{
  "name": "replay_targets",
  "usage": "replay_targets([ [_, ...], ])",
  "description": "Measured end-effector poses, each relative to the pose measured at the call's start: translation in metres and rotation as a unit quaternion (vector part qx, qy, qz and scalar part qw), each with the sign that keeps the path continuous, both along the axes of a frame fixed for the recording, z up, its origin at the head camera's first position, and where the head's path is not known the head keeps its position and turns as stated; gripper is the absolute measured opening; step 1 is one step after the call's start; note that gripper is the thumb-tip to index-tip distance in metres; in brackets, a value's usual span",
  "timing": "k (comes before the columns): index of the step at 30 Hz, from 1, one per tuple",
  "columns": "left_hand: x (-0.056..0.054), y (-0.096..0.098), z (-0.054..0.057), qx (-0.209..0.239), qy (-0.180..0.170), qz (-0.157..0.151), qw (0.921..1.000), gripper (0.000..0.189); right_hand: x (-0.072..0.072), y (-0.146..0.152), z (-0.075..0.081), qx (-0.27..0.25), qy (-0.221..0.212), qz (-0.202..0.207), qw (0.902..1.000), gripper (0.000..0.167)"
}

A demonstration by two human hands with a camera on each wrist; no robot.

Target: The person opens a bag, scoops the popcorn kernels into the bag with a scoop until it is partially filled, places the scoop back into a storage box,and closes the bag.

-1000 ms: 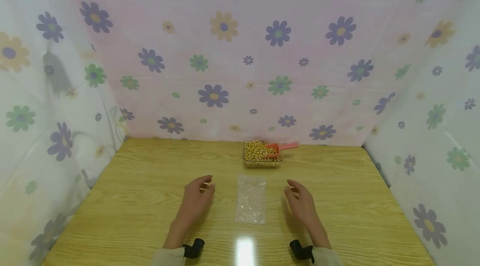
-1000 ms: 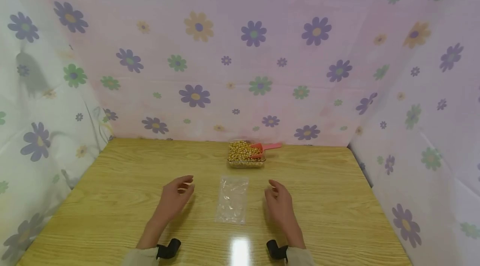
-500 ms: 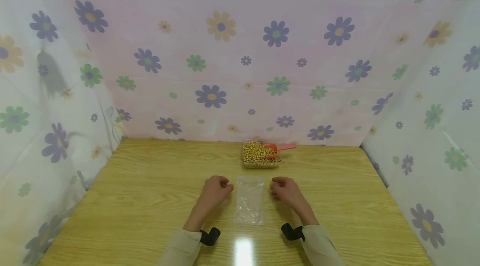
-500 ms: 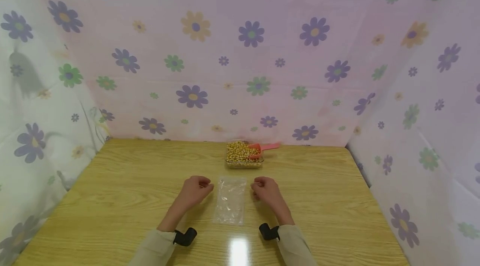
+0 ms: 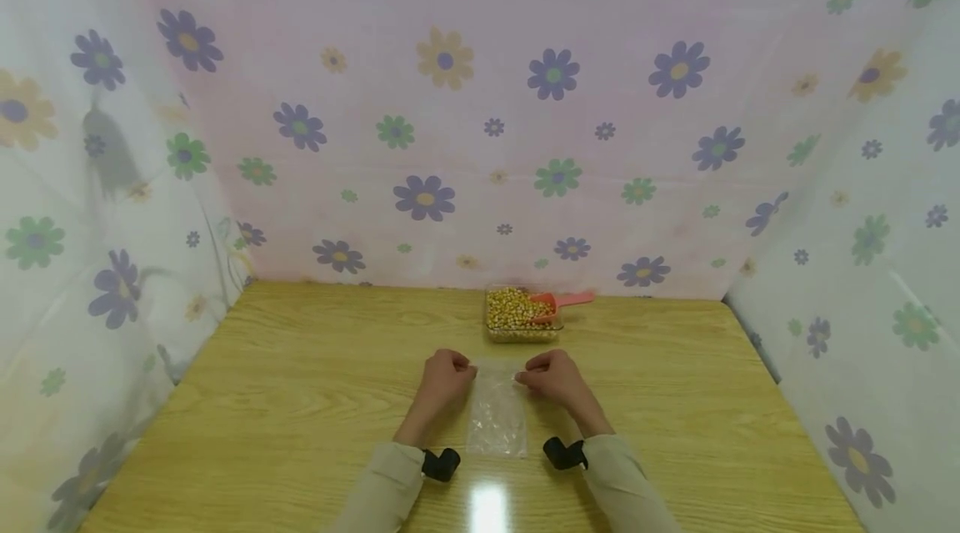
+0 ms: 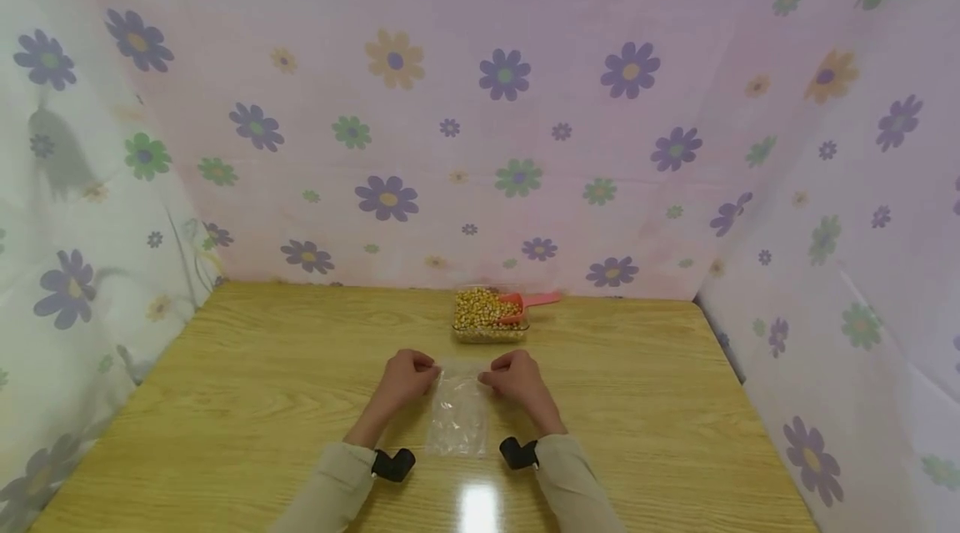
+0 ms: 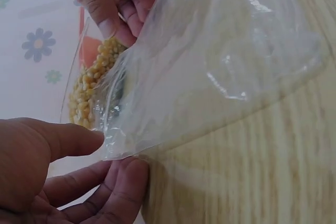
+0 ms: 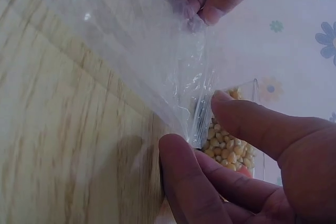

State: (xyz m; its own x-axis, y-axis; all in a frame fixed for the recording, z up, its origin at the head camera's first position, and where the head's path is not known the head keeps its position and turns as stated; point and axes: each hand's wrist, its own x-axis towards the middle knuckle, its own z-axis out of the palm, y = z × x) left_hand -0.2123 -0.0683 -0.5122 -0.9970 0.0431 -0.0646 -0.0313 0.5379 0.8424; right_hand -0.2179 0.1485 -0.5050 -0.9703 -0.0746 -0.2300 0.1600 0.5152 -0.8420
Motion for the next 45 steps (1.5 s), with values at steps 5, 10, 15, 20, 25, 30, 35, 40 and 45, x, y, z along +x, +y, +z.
replay_targets([
  [5,-0.001,0.002,-0.003,0.011,0.016,0.013,0.9997,0.015,-0.002,-0.004,-0.004,0.019,-0.001,0.012,0.9997,0.031],
  [10,-0.001,0.004,-0.005,0.03,0.029,0.016,0.999,0.014,-0.003,-0.006,-0.008,0.018,-0.009,0.005,0.9998,0.023],
  [15,-0.002,0.005,-0.008,0.049,0.032,0.019,0.9981,0.014,-0.003,-0.005,-0.011,0.005,-0.003,-0.008,0.9999,0.018],
  [20,-0.003,0.004,-0.01,0.092,0.044,0.013,0.9946,0.015,-0.005,-0.003,-0.014,-0.025,0.008,-0.004,0.9997,0.016],
  [25,-0.003,0.003,-0.011,0.143,0.051,0.013,0.9883,0.017,-0.007,0.002,-0.013,-0.075,0.008,0.036,0.9965,0.021],
  [30,-0.003,0.006,-0.01,0.173,0.075,0.044,0.9811,0.015,-0.004,0.001,0.002,-0.115,0.022,0.076,0.9903,0.028],
  [35,0.002,0.012,-0.002,0.227,0.113,0.054,0.9659,0.016,-0.008,-0.001,0.0,-0.156,0.046,0.079,0.9835,0.032],
  [40,0.011,0.019,0.01,0.247,0.159,0.064,0.9536,0.015,-0.005,-0.005,0.003,-0.169,0.105,0.081,0.9767,0.028],
  [45,0.023,0.024,0.021,0.221,0.212,0.105,0.9462,0.009,0.0,-0.011,0.005,-0.163,0.178,0.081,0.9671,0.023],
])
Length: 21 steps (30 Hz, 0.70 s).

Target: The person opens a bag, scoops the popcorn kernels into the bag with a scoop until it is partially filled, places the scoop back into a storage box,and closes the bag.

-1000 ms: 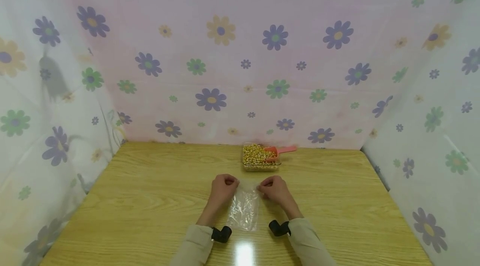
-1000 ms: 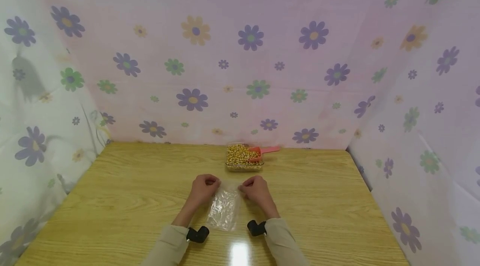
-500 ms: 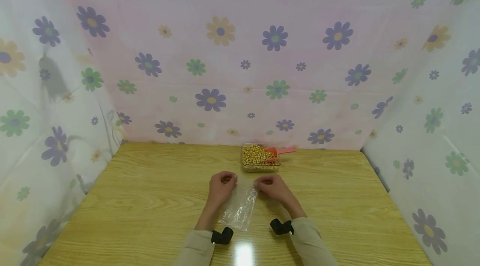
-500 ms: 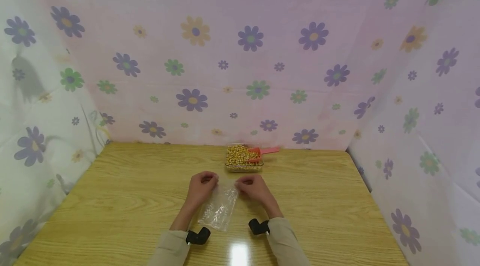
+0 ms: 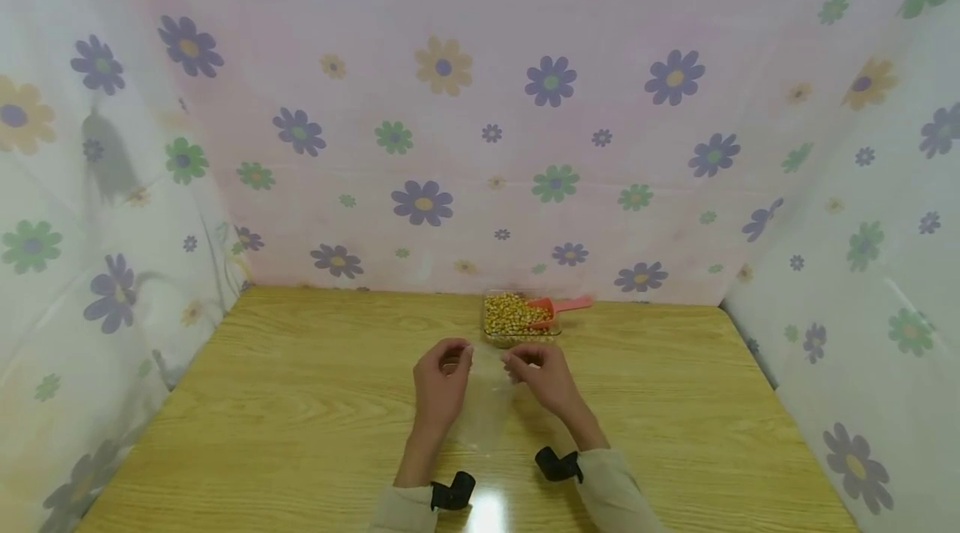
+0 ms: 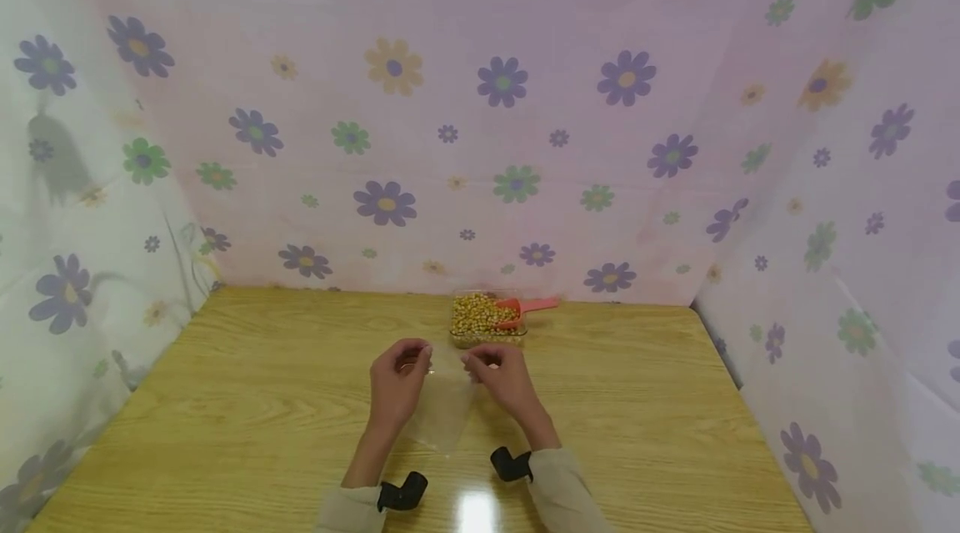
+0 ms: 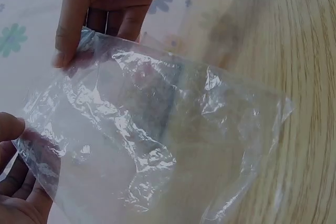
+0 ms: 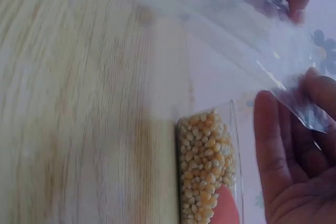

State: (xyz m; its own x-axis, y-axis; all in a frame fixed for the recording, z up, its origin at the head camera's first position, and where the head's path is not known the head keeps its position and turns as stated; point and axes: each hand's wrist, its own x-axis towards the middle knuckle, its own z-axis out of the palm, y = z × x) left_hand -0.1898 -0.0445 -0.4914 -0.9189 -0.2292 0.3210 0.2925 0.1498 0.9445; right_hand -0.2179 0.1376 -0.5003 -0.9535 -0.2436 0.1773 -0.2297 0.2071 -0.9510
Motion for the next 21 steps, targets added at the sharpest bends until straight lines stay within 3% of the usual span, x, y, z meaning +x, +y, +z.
replay_targets([
  [6,0.008,-0.002,0.005,0.014,0.039,0.034,0.9986,0.012,0.009,-0.011,0.005,-0.045,0.059,-0.056,0.9957,0.019],
  [15,0.022,-0.003,0.015,-0.045,0.11,0.102,0.9877,0.021,0.027,-0.033,0.018,-0.106,0.133,-0.158,0.9728,0.009],
  [18,0.029,0.001,0.02,-0.024,0.123,0.099,0.9871,0.018,0.028,-0.038,0.018,-0.115,0.152,-0.177,0.9656,0.009],
  [21,0.037,0.006,0.023,0.019,0.107,0.063,0.992,0.015,0.025,-0.04,0.014,-0.115,0.161,-0.182,0.9632,0.009],
])
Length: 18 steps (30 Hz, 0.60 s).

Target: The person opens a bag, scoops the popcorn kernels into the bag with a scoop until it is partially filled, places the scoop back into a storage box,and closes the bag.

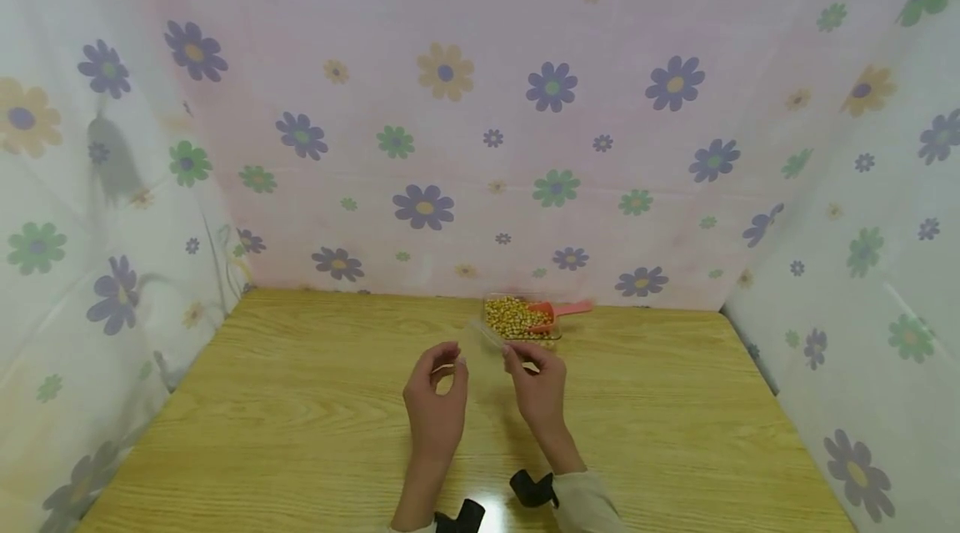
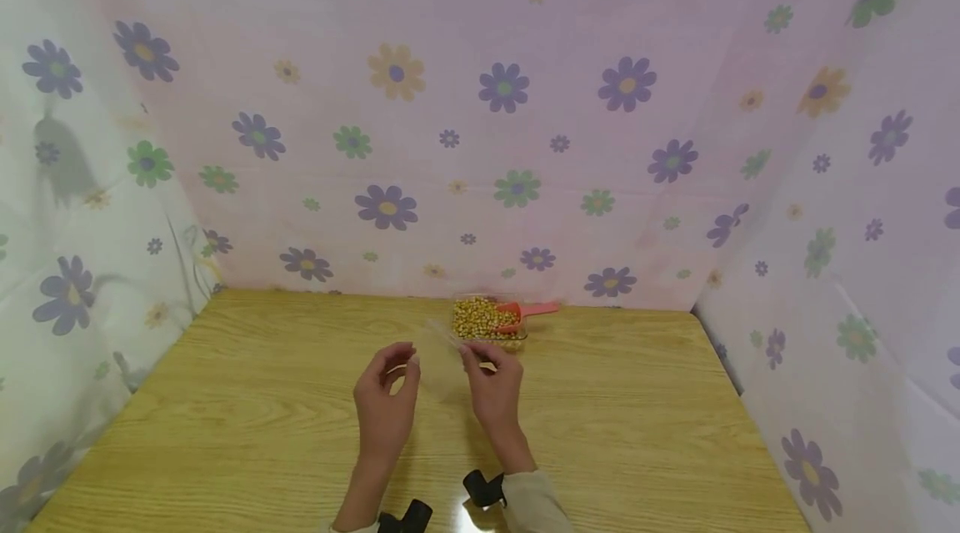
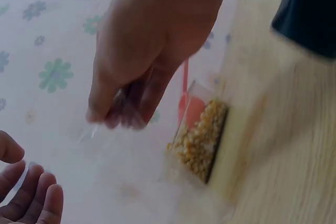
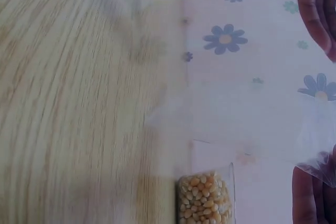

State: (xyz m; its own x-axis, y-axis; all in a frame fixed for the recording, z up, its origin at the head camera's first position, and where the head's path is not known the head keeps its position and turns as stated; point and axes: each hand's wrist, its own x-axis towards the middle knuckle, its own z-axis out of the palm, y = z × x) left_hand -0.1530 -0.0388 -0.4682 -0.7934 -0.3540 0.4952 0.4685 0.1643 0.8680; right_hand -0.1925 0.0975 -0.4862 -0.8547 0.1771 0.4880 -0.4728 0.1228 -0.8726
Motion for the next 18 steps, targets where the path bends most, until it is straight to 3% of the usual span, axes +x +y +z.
replay_targets([
  [5,0.006,0.008,-0.003,0.019,-0.046,-0.048,0.9976,0.017,-0.004,-0.002,-0.005,-0.004,-0.008,0.011,0.9999,0.009],
  [14,-0.005,0.01,-0.015,0.041,-0.045,-0.03,0.9977,0.019,0.001,-0.012,-0.008,0.009,-0.051,0.025,0.9983,0.006],
  [18,-0.006,0.01,-0.016,0.047,-0.054,-0.039,0.9967,0.021,0.012,-0.016,0.006,0.013,-0.052,0.034,0.998,0.005],
])
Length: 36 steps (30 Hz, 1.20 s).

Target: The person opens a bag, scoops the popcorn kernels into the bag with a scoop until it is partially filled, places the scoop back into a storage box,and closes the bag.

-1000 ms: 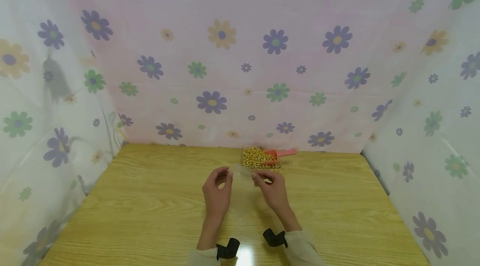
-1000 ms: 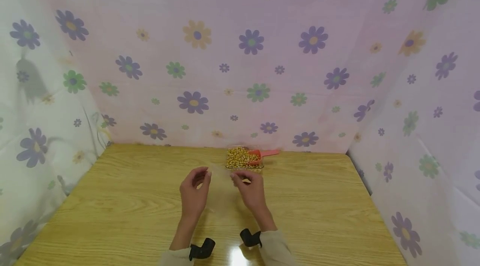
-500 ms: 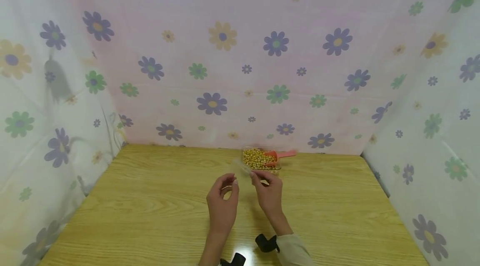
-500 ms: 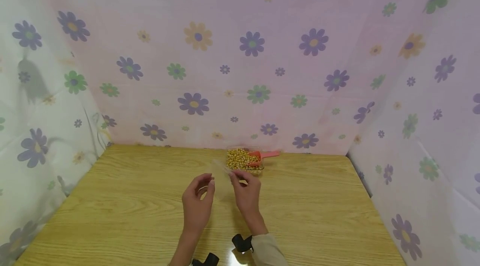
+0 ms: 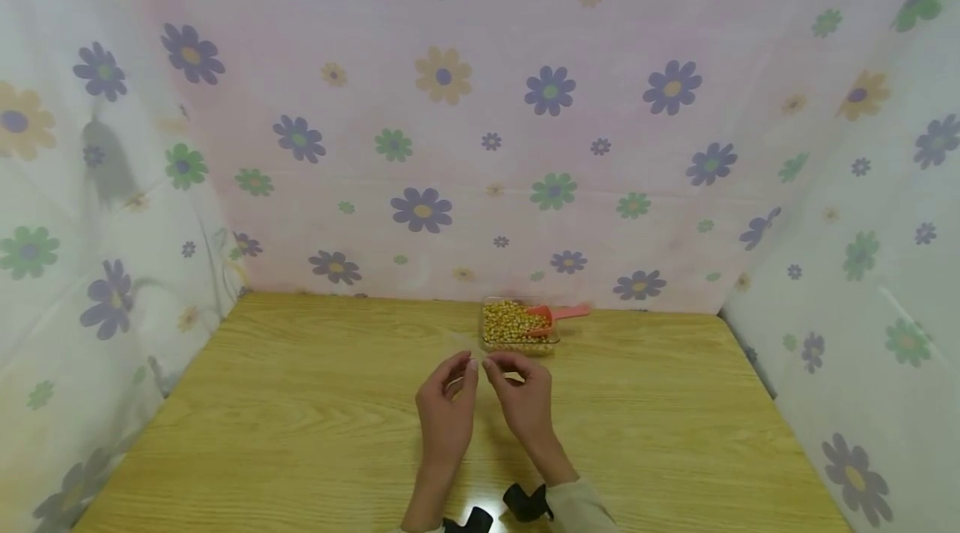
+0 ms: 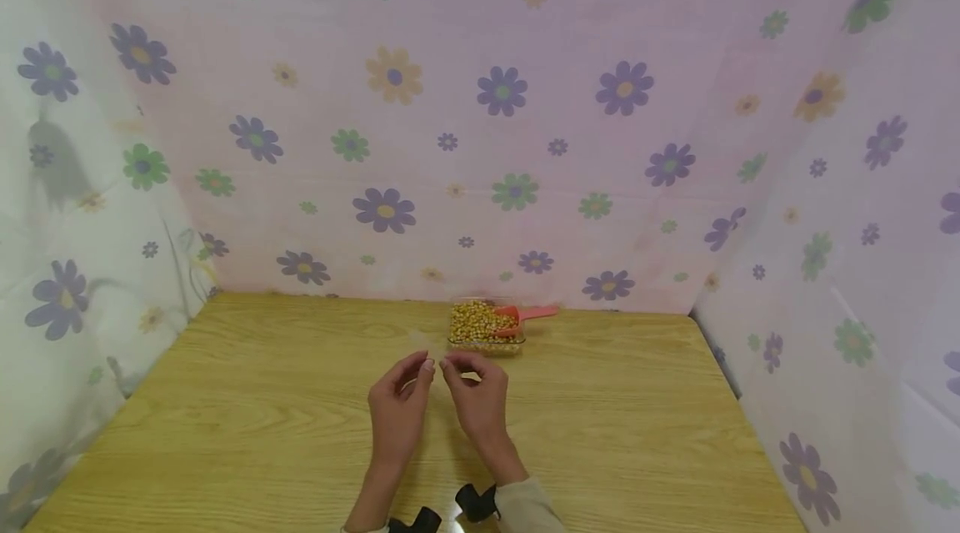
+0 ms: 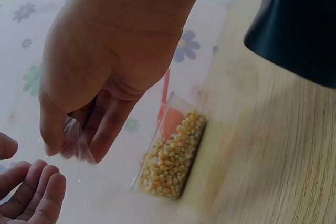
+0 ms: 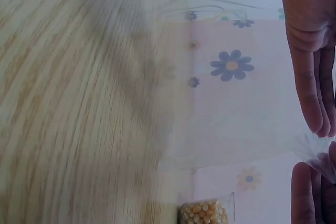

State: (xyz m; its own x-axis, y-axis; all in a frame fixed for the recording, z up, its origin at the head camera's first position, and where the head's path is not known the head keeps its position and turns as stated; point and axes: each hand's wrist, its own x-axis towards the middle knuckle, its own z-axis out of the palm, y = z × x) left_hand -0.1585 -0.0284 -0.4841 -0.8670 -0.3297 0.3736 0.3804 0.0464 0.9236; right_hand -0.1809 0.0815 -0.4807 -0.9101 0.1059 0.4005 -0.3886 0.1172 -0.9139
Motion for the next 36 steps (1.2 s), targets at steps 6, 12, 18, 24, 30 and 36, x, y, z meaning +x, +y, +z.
replay_targets([
  [6,0.004,0.005,0.007,0.016,-0.015,0.009,0.9997,0.02,0.012,-0.003,0.013,-0.005,-0.003,0.026,0.9997,0.005],
  [12,-0.001,0.005,0.002,0.051,-0.033,0.034,0.9976,0.019,0.002,-0.005,-0.011,-0.031,-0.023,0.047,0.9981,0.007],
  [18,-0.002,0.004,0.003,0.078,-0.044,0.04,0.9952,0.018,0.002,-0.004,-0.014,-0.051,-0.021,0.07,0.996,0.008],
  [24,-0.004,0.002,0.005,0.086,-0.052,0.036,0.9943,0.012,0.002,-0.001,-0.011,-0.04,-0.043,0.086,0.9946,0.008],
  [30,-0.006,-0.001,0.011,0.077,-0.042,0.017,0.9961,0.01,0.0,0.003,-0.001,-0.026,-0.046,0.087,0.9948,0.007],
  [36,-0.01,-0.001,0.011,0.054,-0.028,0.011,0.9981,0.007,-0.001,0.005,0.007,0.001,-0.022,0.071,0.9972,0.008],
])
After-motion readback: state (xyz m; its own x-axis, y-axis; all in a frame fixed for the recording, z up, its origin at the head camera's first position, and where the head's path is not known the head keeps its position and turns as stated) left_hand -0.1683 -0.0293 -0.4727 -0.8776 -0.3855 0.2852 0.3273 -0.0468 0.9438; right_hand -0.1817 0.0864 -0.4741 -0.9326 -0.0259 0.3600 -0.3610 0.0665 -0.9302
